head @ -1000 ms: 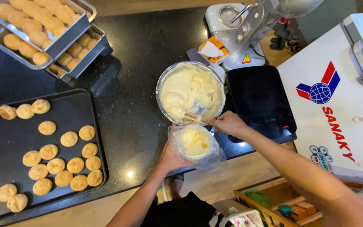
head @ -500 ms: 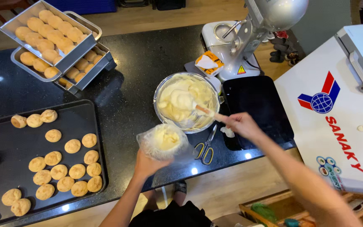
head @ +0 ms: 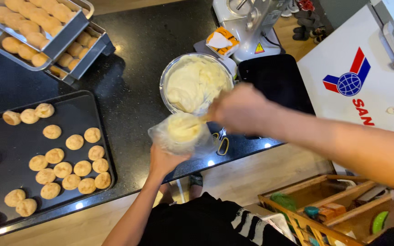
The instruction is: The person fills small round pastries with cream using a piping bag. They pick up each pastry from a tray, pipe cream into the center, and place the filled pastry onto a metal tray. The process is repeated for multiple pastries.
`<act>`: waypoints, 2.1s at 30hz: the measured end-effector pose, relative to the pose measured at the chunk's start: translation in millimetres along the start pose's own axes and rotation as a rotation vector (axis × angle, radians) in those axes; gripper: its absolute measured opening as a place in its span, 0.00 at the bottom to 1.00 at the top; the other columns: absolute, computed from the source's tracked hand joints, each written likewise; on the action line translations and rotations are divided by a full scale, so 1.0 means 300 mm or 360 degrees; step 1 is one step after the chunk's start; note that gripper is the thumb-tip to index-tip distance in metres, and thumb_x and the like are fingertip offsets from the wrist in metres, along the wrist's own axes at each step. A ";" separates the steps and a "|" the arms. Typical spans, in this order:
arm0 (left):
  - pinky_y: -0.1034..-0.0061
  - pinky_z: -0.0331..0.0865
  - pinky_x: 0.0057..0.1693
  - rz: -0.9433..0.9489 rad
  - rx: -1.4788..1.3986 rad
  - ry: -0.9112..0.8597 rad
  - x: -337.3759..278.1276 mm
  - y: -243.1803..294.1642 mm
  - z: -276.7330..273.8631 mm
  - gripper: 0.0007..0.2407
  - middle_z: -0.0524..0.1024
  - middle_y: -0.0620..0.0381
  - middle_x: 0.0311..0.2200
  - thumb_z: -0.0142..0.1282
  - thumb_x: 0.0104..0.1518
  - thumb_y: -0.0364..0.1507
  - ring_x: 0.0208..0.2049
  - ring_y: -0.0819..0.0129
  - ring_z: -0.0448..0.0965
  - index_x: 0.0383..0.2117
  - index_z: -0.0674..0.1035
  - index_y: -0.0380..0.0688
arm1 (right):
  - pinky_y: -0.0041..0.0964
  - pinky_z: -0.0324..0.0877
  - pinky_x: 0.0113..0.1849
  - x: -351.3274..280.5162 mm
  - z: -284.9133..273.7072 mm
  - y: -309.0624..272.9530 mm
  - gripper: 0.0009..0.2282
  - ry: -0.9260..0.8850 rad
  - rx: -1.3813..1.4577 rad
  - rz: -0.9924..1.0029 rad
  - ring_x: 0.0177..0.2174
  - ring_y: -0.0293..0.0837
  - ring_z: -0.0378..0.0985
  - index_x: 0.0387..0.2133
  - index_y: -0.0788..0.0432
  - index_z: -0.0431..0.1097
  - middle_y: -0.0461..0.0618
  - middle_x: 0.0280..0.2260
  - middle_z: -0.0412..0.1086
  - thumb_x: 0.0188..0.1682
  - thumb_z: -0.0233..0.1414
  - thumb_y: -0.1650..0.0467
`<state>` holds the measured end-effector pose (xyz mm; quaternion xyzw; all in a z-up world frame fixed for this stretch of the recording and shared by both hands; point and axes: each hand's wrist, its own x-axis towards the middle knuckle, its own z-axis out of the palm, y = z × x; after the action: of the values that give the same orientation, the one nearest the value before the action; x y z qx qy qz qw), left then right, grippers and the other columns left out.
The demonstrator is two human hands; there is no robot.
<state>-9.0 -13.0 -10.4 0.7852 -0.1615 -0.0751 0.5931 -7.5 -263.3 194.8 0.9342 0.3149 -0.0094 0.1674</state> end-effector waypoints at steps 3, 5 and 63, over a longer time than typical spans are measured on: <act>0.71 0.79 0.53 -0.0209 -0.0272 -0.0080 -0.024 -0.037 -0.009 0.30 0.85 0.50 0.43 0.77 0.32 0.27 0.43 0.67 0.86 0.48 0.79 0.35 | 0.35 0.69 0.20 -0.089 -0.054 -0.097 0.09 0.0298 -0.0314 -0.0390 0.23 0.41 0.74 0.22 0.57 0.71 0.43 0.21 0.67 0.45 0.59 0.65; 0.71 0.79 0.53 -0.0290 -0.0312 -0.0084 -0.036 -0.073 -0.006 0.30 0.85 0.50 0.44 0.79 0.33 0.28 0.43 0.67 0.86 0.48 0.79 0.35 | 0.36 0.68 0.19 -0.121 -0.096 0.029 0.07 0.0511 -0.0113 -0.0374 0.22 0.39 0.72 0.25 0.53 0.73 0.42 0.21 0.64 0.44 0.58 0.64; 0.65 0.72 0.56 0.0233 0.0365 0.0241 -0.005 0.016 0.049 0.42 0.78 0.43 0.50 0.81 0.24 0.37 0.51 0.50 0.79 0.52 0.74 0.36 | 0.45 0.67 0.25 -0.143 0.079 0.238 0.15 -0.0188 0.0622 0.0528 0.22 0.54 0.76 0.26 0.52 0.80 0.52 0.19 0.73 0.43 0.57 0.55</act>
<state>-15.7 -27.1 -10.0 0.8373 -0.1807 0.0467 0.5138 2.5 -349.2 199.5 0.9855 0.1392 -0.0971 0.0011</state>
